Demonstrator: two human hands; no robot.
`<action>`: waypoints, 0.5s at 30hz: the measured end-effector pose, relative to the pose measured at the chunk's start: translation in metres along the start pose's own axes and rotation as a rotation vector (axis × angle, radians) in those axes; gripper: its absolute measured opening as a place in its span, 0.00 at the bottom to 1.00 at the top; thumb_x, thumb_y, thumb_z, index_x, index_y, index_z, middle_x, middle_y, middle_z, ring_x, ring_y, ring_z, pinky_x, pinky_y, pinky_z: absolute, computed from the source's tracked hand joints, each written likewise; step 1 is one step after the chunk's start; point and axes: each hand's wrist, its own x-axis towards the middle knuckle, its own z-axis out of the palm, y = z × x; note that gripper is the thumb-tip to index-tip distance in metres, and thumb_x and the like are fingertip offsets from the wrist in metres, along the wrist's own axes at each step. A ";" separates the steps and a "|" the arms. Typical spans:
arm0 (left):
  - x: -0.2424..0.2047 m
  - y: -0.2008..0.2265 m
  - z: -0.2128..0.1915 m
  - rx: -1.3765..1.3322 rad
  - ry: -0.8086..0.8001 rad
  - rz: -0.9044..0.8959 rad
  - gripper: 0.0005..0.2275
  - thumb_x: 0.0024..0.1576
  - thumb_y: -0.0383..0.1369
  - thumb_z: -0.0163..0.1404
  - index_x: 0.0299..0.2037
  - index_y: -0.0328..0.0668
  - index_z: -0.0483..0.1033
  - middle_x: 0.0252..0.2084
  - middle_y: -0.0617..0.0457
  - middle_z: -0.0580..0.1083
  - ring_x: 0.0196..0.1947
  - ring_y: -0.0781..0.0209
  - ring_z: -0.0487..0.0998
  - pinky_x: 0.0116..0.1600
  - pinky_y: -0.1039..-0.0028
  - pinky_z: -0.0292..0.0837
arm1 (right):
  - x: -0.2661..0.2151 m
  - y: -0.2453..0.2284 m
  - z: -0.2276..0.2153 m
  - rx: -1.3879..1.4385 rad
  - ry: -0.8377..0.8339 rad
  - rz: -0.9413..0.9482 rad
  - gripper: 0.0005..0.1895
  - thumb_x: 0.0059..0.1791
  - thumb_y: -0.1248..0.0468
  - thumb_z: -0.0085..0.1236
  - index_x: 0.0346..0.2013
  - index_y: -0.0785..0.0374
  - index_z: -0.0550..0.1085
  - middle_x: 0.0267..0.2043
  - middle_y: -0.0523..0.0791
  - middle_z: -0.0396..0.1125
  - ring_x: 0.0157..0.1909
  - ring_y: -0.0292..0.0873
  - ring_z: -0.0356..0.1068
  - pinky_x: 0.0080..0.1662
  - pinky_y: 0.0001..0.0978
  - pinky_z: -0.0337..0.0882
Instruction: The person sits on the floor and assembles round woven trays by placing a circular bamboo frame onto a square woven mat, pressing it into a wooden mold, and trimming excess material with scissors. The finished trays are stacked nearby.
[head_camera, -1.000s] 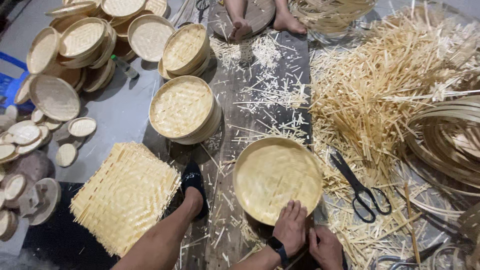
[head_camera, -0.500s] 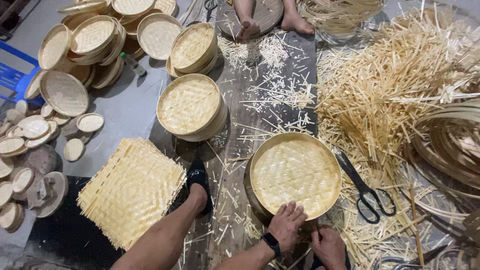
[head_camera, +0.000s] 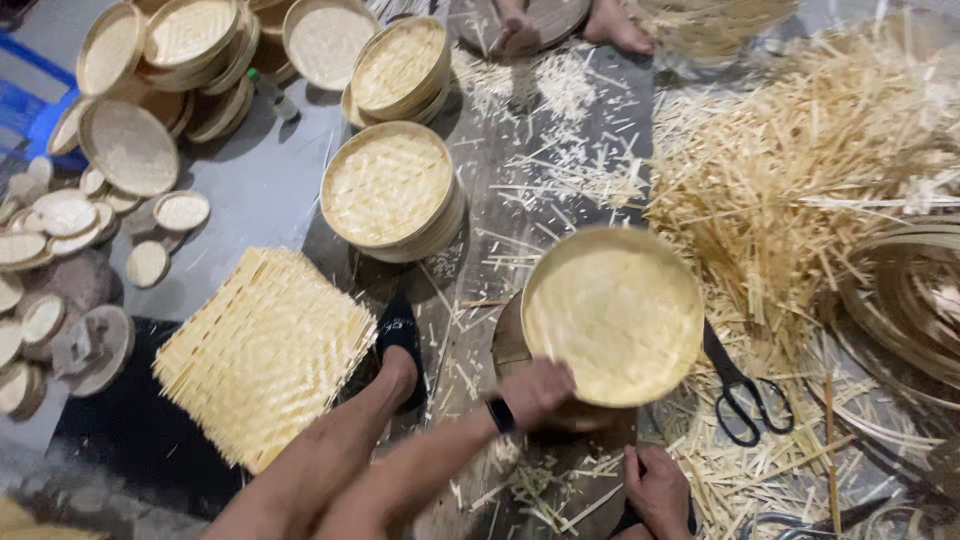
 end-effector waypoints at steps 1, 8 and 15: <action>-0.005 -0.031 -0.020 0.031 0.323 0.173 0.06 0.54 0.24 0.49 0.41 0.37 0.73 0.37 0.45 0.74 0.37 0.49 0.75 0.45 0.61 0.73 | 0.001 -0.001 0.000 -0.032 -0.010 0.018 0.15 0.47 0.55 0.57 0.25 0.63 0.75 0.30 0.52 0.70 0.37 0.58 0.72 0.40 0.49 0.72; -0.030 -0.208 -0.133 0.041 0.503 -0.345 0.12 0.40 0.21 0.53 0.36 0.39 0.76 0.32 0.43 0.76 0.35 0.42 0.77 0.43 0.56 0.73 | 0.006 0.017 0.012 -0.047 -0.016 -0.082 0.15 0.48 0.55 0.56 0.24 0.63 0.73 0.28 0.53 0.67 0.34 0.57 0.71 0.39 0.49 0.71; -0.081 -0.296 -0.108 0.088 0.538 -0.694 0.19 0.43 0.19 0.53 0.46 0.37 0.81 0.45 0.41 0.79 0.49 0.44 0.79 0.58 0.59 0.73 | 0.003 0.031 0.023 -0.095 -0.001 -0.037 0.13 0.46 0.60 0.60 0.20 0.64 0.74 0.25 0.53 0.66 0.29 0.55 0.70 0.36 0.47 0.70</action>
